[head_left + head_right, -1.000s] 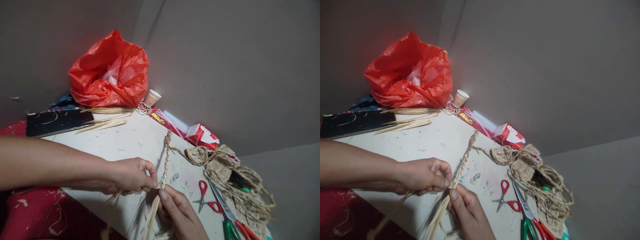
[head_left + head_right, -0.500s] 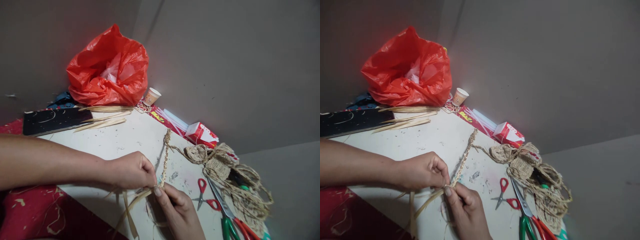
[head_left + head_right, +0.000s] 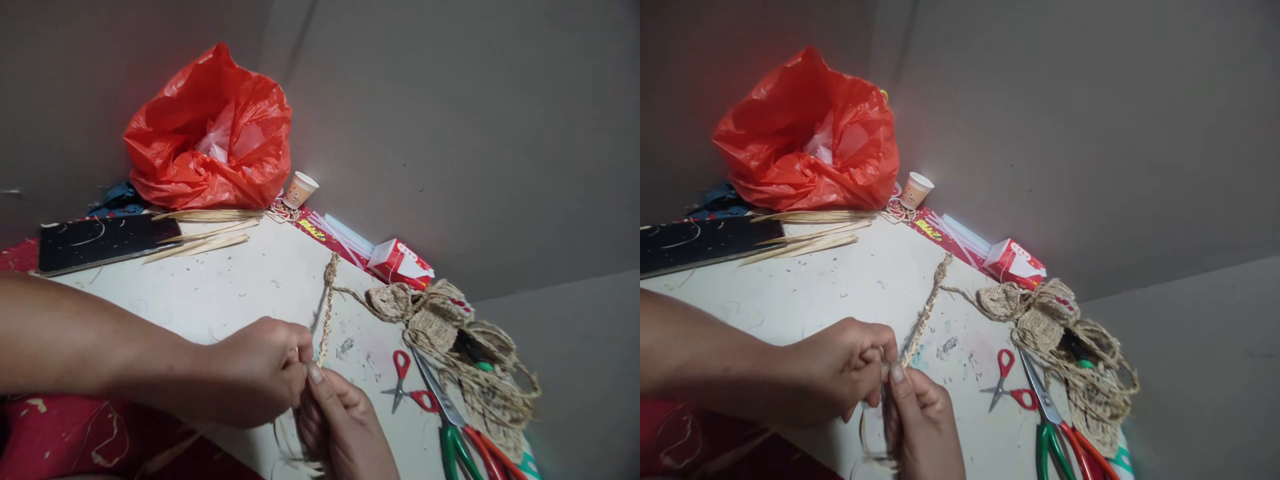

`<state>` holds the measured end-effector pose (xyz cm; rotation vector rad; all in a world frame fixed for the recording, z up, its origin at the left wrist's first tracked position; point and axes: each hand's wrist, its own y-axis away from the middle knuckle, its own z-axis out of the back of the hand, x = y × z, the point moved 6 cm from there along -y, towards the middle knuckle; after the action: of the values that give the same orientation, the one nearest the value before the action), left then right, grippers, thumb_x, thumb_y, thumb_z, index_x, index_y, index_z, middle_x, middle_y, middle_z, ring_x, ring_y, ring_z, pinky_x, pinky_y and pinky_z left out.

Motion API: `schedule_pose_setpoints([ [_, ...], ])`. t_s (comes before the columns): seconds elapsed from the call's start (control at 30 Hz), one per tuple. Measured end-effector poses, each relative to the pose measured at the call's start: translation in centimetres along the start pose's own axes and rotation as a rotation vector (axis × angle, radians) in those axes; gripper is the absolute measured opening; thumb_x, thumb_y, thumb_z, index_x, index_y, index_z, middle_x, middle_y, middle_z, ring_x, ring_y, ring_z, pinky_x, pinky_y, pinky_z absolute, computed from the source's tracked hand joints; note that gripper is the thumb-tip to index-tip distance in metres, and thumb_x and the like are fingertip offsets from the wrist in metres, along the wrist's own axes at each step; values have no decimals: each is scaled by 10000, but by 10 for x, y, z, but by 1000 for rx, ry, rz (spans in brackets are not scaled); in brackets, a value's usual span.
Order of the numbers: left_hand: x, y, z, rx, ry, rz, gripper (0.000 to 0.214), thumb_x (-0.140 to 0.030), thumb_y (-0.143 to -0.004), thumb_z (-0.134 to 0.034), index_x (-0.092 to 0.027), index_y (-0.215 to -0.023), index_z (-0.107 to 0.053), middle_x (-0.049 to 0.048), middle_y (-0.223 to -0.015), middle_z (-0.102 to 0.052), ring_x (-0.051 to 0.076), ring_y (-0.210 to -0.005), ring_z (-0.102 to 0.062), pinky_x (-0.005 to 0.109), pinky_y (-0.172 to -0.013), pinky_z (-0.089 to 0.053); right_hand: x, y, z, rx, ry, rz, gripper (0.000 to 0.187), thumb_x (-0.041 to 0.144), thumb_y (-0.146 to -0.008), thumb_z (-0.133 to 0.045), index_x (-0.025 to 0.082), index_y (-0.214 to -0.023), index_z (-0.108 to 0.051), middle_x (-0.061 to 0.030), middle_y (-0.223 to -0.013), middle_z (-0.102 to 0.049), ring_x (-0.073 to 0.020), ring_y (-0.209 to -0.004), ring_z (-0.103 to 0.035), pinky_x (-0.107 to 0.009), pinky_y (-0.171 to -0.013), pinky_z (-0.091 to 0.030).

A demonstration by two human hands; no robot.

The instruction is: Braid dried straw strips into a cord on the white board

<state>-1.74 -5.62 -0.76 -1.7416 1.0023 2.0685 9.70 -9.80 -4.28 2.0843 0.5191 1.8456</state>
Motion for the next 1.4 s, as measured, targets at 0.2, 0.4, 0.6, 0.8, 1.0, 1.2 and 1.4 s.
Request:
schedule_pose_setpoints([
  [0.2,-8,8,-3,-160,-560,-188,51,-198,-787,-459,-214,-808,-503,-55,-468,-348,81,-368,-261,225,-400,-189,-9,6,-10,-31,-279,-109,483,476,-681,-737,188,-533,-379,131,-403,-202,-19,-361,-109,-178,-358,-101],
  [0.4,-22,18,-8,-45,-699,-264,167,-160,-760,-461,-192,-919,-503,-25,-571,-484,94,-419,-362,216,-411,-223,-9,7,2,-137,-213,-46,341,448,-730,-705,156,-676,-537,84,-472,-378,-42,-416,-252,-178,-420,-201],
  [0.6,-53,17,12,-196,-763,-518,126,-209,-780,-443,-169,-835,-549,42,-788,-607,162,-743,-533,263,-690,-401,-4,1,2,-28,-113,-15,424,501,-741,-671,166,-582,-464,93,-421,-323,-45,-406,-192,-195,-409,-128],
  [0.8,-22,1,3,33,-553,-243,125,-167,-756,-389,-178,-721,-508,-22,-651,-554,93,-566,-459,197,-538,-340,3,0,-4,97,-97,-31,360,446,-760,-677,161,-622,-507,97,-463,-270,-51,-434,-185,-190,-421,-181],
  [1.0,-18,-5,6,98,-484,-217,128,-181,-731,-420,-177,-692,-542,-43,-604,-506,79,-550,-410,190,-525,-316,10,0,-7,191,-17,-64,310,452,-782,-646,155,-722,-578,60,-504,-376,-87,-491,-356,-198,-497,-304],
  [1.2,-7,-15,8,230,-232,-73,162,-212,-718,-409,-166,-584,-486,-47,-551,-430,80,-537,-372,197,-501,-311,18,2,-3,211,204,-46,343,480,-806,-597,150,-722,-550,14,-643,-489,-100,-582,-411,-199,-542,-346],
  [1.4,11,-14,0,388,130,173,204,-346,-716,-526,-183,-598,-491,-83,-414,-301,65,-373,-203,226,-376,-151,27,4,3,144,651,219,334,453,-888,-455,170,-731,-540,5,-628,-496,-140,-622,-472,-225,-586,-398],
])
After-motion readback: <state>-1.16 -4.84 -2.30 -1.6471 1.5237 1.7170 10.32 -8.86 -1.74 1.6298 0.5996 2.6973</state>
